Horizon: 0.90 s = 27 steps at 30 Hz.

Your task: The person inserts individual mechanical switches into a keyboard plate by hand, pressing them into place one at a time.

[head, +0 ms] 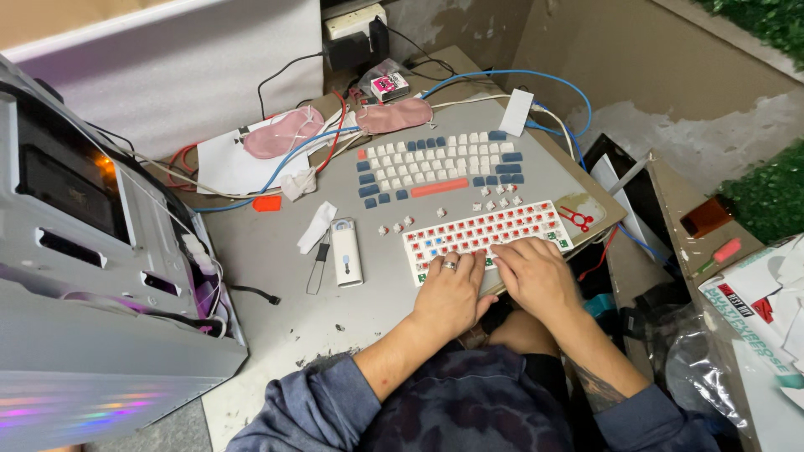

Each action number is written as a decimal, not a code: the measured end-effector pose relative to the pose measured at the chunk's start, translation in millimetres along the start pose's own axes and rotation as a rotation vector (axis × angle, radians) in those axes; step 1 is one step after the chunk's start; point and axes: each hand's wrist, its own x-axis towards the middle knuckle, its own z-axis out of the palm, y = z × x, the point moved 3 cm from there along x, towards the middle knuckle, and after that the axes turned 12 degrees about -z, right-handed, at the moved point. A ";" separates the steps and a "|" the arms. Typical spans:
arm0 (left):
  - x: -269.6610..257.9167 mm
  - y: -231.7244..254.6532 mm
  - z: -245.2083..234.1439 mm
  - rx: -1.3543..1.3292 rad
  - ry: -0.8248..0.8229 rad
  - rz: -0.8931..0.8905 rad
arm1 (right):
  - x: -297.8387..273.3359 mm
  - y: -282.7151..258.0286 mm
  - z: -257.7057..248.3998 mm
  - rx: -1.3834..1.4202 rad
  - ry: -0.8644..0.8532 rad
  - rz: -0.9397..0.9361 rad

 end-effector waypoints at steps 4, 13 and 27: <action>2.1 -9.3 3.0 -0.106 -0.066 -0.032 | 2.6 3.1 13.6 0.083 -0.016 0.063; 11.7 -29.5 16.3 -0.013 -0.289 -0.117 | 5.2 2.2 45.5 0.097 -0.223 -0.073; 43.2 -28.7 -15.4 -0.176 -0.231 -0.161 | 19.6 26.8 37.8 0.245 -0.130 0.089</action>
